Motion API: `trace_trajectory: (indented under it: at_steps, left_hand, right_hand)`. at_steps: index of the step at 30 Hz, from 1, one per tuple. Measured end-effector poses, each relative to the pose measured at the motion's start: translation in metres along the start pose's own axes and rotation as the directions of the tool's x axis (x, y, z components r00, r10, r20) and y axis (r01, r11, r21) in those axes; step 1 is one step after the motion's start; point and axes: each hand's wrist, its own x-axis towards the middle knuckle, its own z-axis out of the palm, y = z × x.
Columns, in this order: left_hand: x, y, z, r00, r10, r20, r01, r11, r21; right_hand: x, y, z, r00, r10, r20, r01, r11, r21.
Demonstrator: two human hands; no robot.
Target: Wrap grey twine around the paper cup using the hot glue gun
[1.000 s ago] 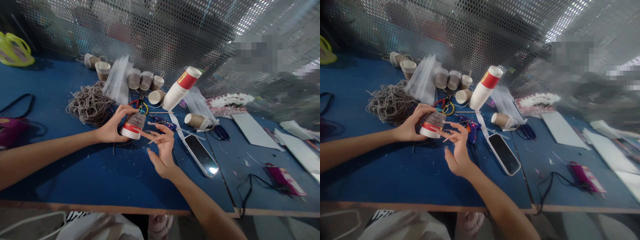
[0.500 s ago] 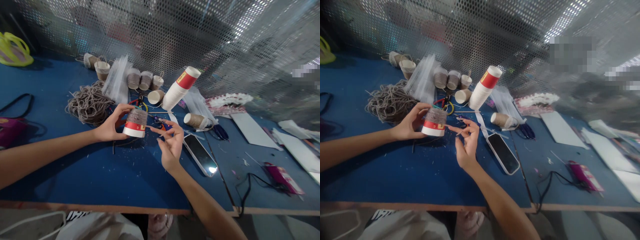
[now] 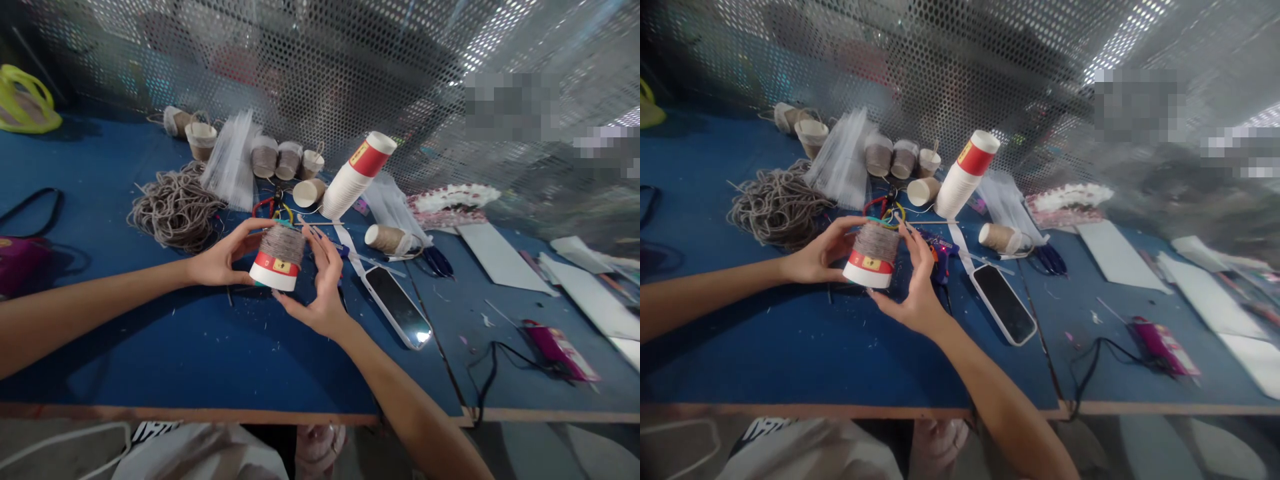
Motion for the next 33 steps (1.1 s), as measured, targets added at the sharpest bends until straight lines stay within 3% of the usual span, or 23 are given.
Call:
trace_trajectory:
  at_steps: [9, 12, 16, 22, 27, 33]
  left_hand:
    - [0.001, 0.004, -0.001, 0.999, 0.018, 0.034, -0.022, 0.994, 0.108]
    - [0.000, 0.003, -0.001, 0.995, 0.077, 0.055, -0.086, 0.980, 0.177]
    - [-0.001, 0.001, 0.004, 0.992, 0.115, 0.057, -0.125, 0.965, 0.230]
    - [-0.001, 0.007, 0.006, 0.995, 0.097, 0.031, -0.101, 0.968, 0.228]
    - [0.000, 0.010, 0.003, 0.994, 0.103, 0.034, -0.109, 0.941, 0.319]
    - [-0.001, 0.006, 0.000, 0.989, 0.147, -0.015, -0.132, 0.924, 0.358]
  right_hand:
    - [0.000, 0.008, -0.009, 0.997, -0.053, -0.062, 0.047, 0.995, -0.092]
    - [0.000, 0.007, -0.009, 0.999, -0.007, -0.039, 0.000, 0.985, -0.174]
    - [-0.003, 0.005, -0.007, 0.997, 0.061, -0.043, -0.067, 0.986, -0.154]
    - [-0.004, 0.009, -0.007, 1.000, -0.006, -0.029, 0.002, 0.991, -0.136]
    - [-0.002, 0.004, -0.011, 0.994, -0.090, -0.065, 0.082, 0.991, -0.108]
    - [-0.005, -0.019, -0.018, 0.979, -0.122, 0.165, 0.152, 0.972, -0.181]
